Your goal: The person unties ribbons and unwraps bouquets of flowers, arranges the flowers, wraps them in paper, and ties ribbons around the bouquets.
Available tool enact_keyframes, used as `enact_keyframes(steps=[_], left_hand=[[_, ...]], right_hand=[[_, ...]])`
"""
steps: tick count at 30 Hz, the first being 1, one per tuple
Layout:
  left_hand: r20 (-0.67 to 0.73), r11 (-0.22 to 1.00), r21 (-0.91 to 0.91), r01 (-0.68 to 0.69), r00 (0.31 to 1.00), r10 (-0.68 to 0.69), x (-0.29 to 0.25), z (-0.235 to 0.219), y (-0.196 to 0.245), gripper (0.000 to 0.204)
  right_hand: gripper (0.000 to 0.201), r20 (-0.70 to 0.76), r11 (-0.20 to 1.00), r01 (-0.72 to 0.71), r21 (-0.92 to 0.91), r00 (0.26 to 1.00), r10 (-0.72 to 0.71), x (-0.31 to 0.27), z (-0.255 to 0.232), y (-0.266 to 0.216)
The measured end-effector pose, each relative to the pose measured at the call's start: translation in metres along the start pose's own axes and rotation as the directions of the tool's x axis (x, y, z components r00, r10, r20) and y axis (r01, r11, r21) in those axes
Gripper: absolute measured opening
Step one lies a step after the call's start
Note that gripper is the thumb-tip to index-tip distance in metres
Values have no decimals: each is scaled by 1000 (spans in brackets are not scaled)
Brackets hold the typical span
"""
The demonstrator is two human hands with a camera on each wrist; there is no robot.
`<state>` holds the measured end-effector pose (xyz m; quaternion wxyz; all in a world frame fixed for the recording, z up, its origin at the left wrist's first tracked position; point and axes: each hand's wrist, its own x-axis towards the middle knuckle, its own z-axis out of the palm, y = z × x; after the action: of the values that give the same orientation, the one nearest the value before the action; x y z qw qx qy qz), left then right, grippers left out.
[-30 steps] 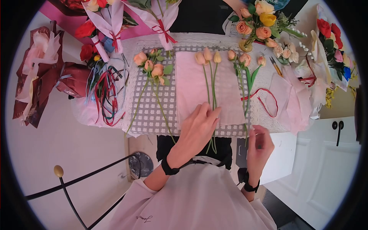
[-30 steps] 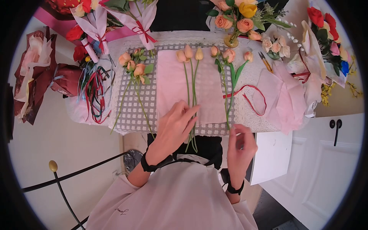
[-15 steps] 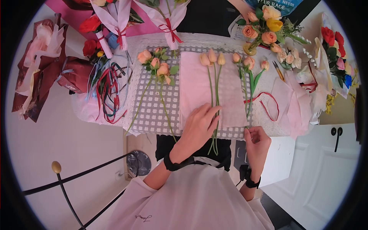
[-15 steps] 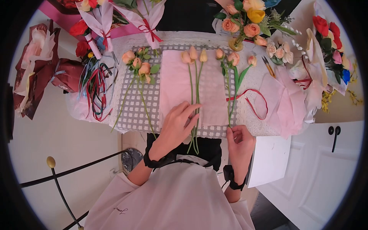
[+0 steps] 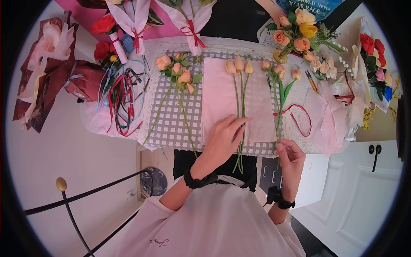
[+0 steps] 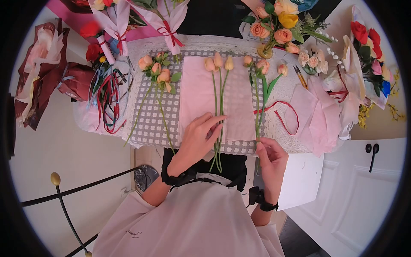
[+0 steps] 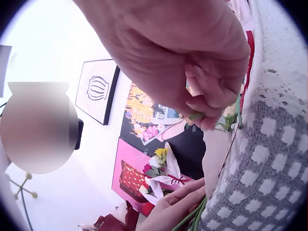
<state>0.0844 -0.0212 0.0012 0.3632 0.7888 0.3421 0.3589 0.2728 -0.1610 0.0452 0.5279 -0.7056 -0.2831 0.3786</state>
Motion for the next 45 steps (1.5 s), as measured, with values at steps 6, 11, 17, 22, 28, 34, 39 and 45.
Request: enact_keyframes(steps=[6,11,17,22,28,34,39,45], left_hand=[[-2,1000,-2,17,1000,-17,0,1,0,27],[-7,1000,2,29,1000,-29,-1,1,-1,28],[-17,1000,23,12,1000,-12,-1,3,-1,28],[-20,999,26,22,1000,-21,-1,4,-2,29],[-13,999,1,52,999,-52,-1,4,-2,29],[-23,998,33,49,999,-48,-2,7,-4,27],[-26,998,39,50,998,-49,-1,7,-3,26],[-16,997,45,67,998,-66,0,5,0,22]], right_hand=[[14,-78,966,255,39,965,-251,1,15,3],[15,-60,884,427,-190,894,-445,-10,26,0],[19,-2,823,465,-326,870,-492,-15,51,9],[20,-8,714,579,-393,775,-633,-19,60,9],[18,-35,790,503,-350,836,-548,-12,68,16],[13,60,829,420,-368,901,-430,-11,72,20],[13,77,834,402,-378,911,-404,-10,71,18],[14,119,782,446,-435,889,-441,-11,73,14]])
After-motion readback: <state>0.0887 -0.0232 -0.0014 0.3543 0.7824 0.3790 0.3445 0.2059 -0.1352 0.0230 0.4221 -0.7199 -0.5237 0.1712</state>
